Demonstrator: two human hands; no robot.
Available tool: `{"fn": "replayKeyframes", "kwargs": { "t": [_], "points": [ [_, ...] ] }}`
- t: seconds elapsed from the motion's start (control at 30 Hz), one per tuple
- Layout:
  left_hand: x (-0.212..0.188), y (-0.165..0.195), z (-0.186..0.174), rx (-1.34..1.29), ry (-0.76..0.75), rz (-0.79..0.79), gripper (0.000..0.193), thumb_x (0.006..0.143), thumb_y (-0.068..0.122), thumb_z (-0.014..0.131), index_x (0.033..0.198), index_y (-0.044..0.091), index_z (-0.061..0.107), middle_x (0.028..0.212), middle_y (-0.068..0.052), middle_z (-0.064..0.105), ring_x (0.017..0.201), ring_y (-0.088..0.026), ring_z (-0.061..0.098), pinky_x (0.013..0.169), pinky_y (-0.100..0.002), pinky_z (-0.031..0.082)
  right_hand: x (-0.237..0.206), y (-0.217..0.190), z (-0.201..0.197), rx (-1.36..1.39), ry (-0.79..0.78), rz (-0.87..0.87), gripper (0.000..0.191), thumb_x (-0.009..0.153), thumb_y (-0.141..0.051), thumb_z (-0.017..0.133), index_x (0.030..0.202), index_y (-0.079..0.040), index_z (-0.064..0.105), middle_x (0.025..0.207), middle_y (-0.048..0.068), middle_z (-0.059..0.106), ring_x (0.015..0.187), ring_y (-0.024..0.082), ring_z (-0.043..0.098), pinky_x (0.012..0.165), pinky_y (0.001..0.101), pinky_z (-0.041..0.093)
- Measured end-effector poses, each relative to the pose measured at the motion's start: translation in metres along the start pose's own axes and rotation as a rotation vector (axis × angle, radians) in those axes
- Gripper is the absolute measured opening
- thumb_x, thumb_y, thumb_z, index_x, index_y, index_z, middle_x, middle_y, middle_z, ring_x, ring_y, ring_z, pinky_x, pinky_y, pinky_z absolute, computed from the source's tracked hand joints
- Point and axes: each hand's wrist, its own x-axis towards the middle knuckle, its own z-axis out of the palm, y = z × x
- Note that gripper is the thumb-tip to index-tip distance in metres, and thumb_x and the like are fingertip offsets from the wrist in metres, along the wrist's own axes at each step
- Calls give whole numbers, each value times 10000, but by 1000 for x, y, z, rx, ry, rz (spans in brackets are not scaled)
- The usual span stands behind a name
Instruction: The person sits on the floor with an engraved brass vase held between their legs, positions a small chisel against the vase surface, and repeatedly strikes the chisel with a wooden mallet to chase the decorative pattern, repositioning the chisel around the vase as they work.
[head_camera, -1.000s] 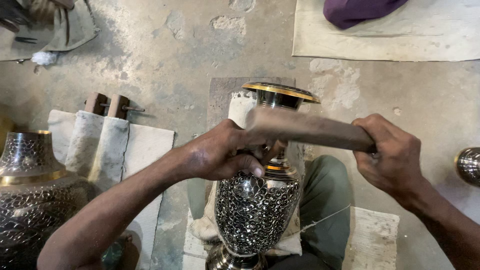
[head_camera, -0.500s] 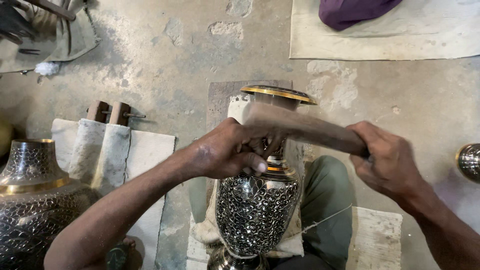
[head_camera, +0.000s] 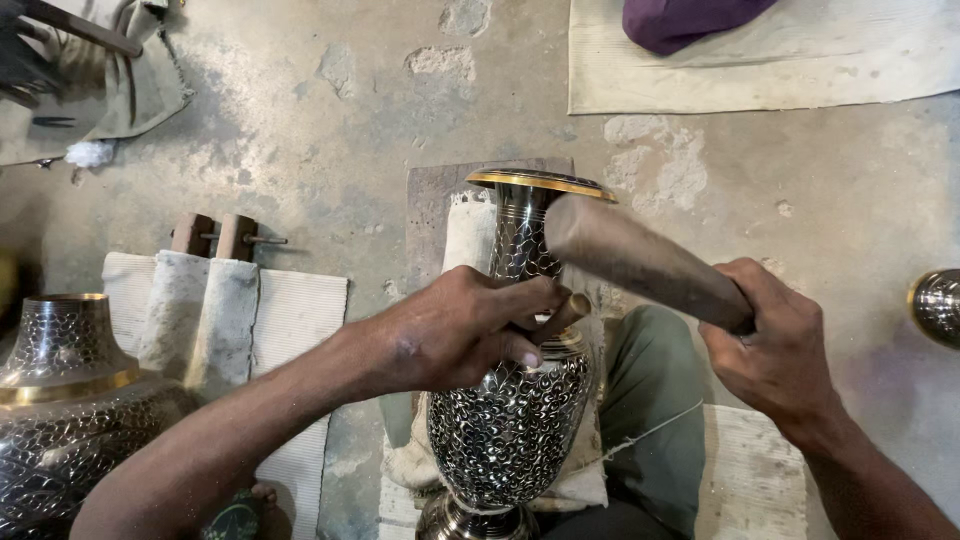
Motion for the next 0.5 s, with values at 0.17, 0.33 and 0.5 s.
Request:
{"fn": "replayKeyframes", "kwargs": {
  "t": [0.17, 0.33, 0.5],
  "points": [
    [9, 4, 1, 93, -136, -273, 317, 984, 150, 612, 1297, 127, 566, 919, -93, 782, 706, -226, 791, 583, -375, 679, -11, -5, 3, 77, 64, -31, 252, 823, 25, 720, 1039, -44, 612, 894, 77, 683, 787, 170, 679, 675, 332, 545],
    [4, 14, -2, 57, -125, -244, 396, 911, 74, 664, 1298, 91, 582, 974, -128, 791, 809, -242, 804, 646, -396, 664, -19, 2, 16, 439, 29, 78, 170, 851, 24, 723, 966, -72, 642, 907, 47, 711, 878, 153, 709, 828, 319, 595],
    [5, 12, 0, 67, -41, -102, 376, 937, 75, 675, 1300, 65, 577, 1083, -150, 774, 908, -270, 784, 729, -375, 695, -16, 13, 19, 158, 36, 6, 167, 823, 9, 716, 963, -53, 648, 861, 51, 695, 775, 153, 688, 699, 309, 592]
  ]
}}
